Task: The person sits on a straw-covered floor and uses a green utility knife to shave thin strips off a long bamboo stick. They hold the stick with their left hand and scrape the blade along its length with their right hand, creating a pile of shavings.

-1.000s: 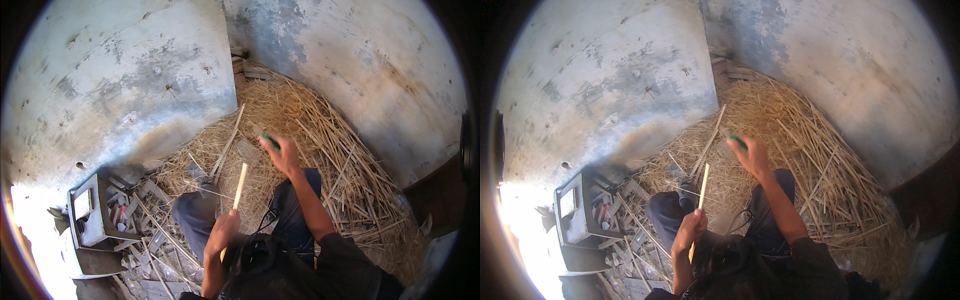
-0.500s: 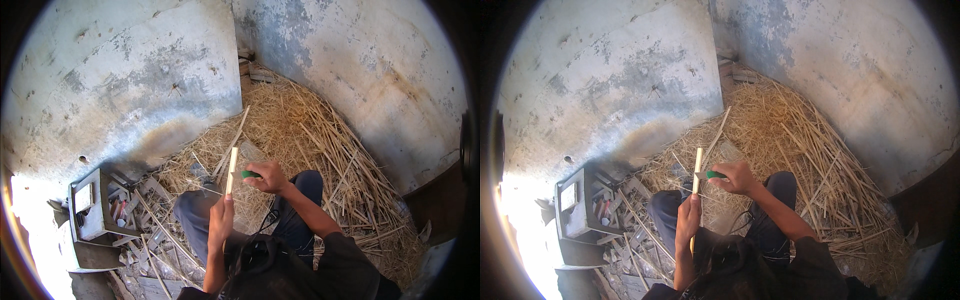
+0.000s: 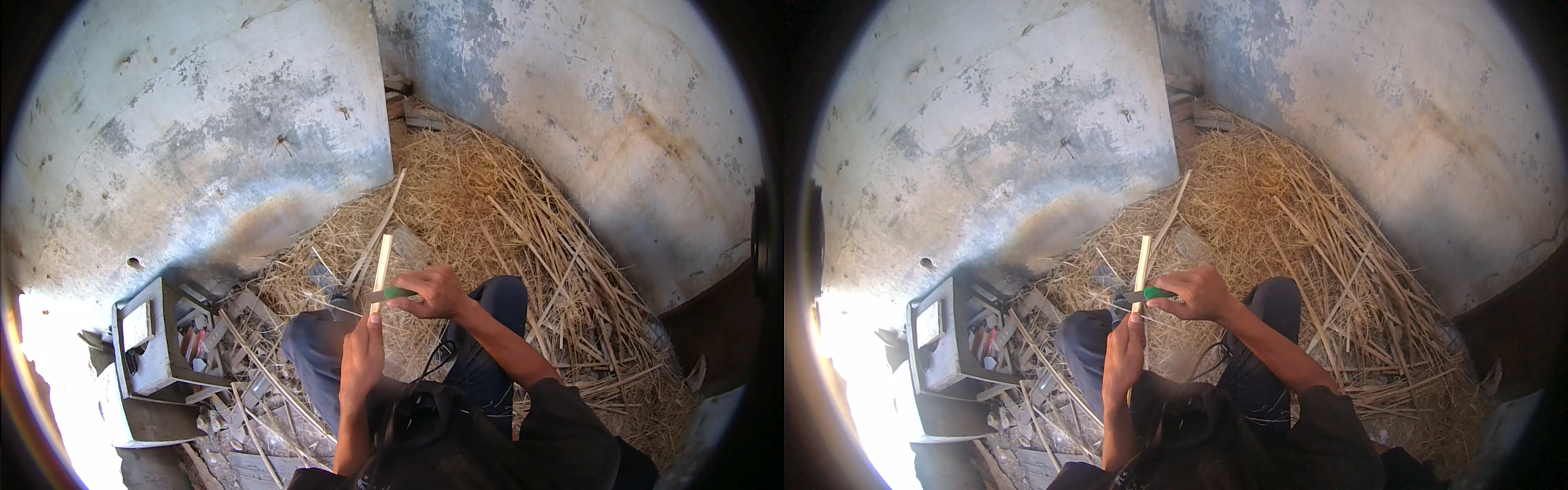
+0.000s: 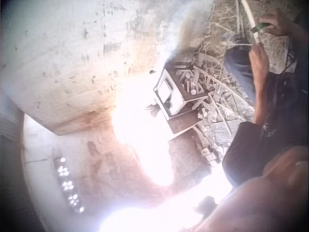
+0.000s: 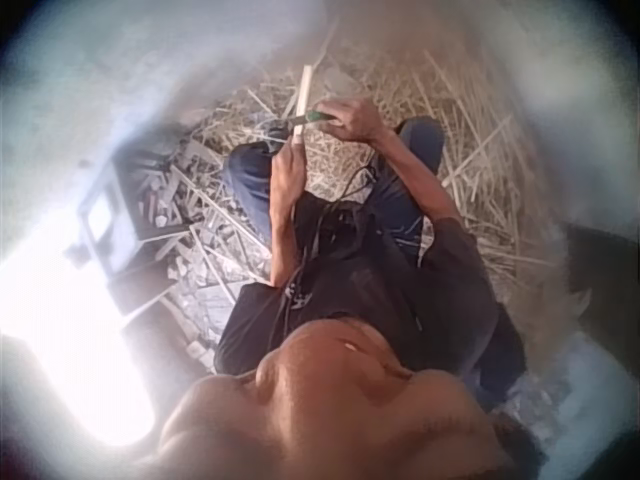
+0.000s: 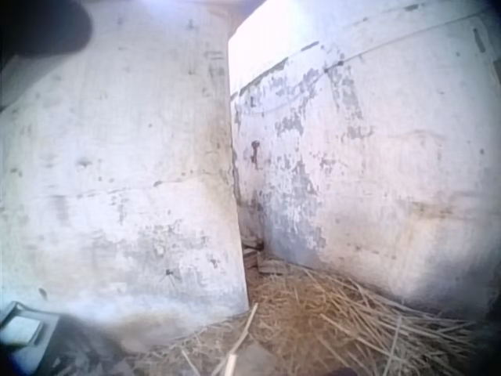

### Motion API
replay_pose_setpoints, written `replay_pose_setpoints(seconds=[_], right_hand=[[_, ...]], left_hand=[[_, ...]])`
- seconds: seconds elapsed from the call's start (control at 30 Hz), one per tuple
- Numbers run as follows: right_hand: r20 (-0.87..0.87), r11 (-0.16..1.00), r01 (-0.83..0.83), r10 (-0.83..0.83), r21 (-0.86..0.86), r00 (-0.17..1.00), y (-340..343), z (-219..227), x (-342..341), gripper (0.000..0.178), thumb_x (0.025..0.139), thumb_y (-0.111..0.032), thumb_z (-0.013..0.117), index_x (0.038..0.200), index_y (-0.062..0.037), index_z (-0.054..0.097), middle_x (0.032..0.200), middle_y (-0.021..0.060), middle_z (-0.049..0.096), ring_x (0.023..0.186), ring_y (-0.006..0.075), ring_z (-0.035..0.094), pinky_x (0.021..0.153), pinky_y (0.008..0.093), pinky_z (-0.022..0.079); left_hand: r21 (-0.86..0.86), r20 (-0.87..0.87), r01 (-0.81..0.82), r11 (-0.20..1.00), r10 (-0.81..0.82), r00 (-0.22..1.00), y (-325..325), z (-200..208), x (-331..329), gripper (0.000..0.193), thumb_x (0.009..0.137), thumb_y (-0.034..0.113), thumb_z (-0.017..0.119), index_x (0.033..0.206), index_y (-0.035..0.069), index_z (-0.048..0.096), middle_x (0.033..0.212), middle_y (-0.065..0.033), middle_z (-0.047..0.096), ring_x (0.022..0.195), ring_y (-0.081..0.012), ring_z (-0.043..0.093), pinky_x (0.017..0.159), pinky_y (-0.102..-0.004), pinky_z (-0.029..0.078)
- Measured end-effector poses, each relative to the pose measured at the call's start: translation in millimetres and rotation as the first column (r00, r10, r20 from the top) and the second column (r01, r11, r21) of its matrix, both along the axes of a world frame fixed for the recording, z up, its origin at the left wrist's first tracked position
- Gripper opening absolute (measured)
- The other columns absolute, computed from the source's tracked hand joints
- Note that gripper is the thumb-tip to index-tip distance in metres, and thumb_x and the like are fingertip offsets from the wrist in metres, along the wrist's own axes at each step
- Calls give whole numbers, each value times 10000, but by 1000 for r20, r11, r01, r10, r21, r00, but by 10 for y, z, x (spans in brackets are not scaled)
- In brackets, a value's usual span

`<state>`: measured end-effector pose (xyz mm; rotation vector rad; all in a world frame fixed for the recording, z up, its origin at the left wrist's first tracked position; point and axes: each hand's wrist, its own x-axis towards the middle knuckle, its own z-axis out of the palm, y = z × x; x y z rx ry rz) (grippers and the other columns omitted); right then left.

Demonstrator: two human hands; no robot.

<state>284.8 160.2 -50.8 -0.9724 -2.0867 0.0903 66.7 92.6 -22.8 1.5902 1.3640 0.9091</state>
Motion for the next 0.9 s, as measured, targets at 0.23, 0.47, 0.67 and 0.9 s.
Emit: replay_pose_setpoints(seconds=[0.23, 0.47, 0.67, 0.9], right_hand=[[-135, 964, 247, -259, -102, 956, 140, -56, 223, 424, 1015, -525, 733, 1047, -108, 802, 744, 45, 738, 586, 185, 702, 518, 356, 509], [-336, 896, 268, -389, -353, 858, 224, 48, 470, 487, 1084, -536, 634, 1024, -68, 757, 683, 55, 671, 572, 169, 653, 524, 362, 469], [-185, 985, 16, -49, -173, 982, 83, -32, 48, 428, 1045, -509, 682, 961, -91, 712, 696, 69, 654, 568, 223, 649, 542, 396, 482], [-69, 988, -49, 39, -146, 997, 40, -177, -47, 407, 1015, -538, 710, 989, -132, 737, 744, 76, 714, 619, 293, 705, 555, 416, 510]], left_hand=[[-96, 17, 47, 994, -46, 999, -197, -323, -101, 439, 1186, 311, 447, 983, -50, 591, 703, -243, 536, 644, -412, 505, 656, -527, 432], [-83, -57, 25, 996, -30, 998, -504, -112, -185, 389, 1165, 279, 492, 994, -47, 617, 744, -295, 585, 720, -510, 598, 661, -539, 446], [69, -57, -50, 996, 54, 997, -186, -171, -149, 396, 1176, 243, 457, 948, -47, 603, 698, -278, 568, 676, -517, 579, 637, -580, 403], [16, 17, -21, 1000, 20, 1000, -60, -222, -88, 447, 1192, 297, 433, 971, -55, 599, 695, -274, 564, 670, -523, 567, 632, -552, 421]])
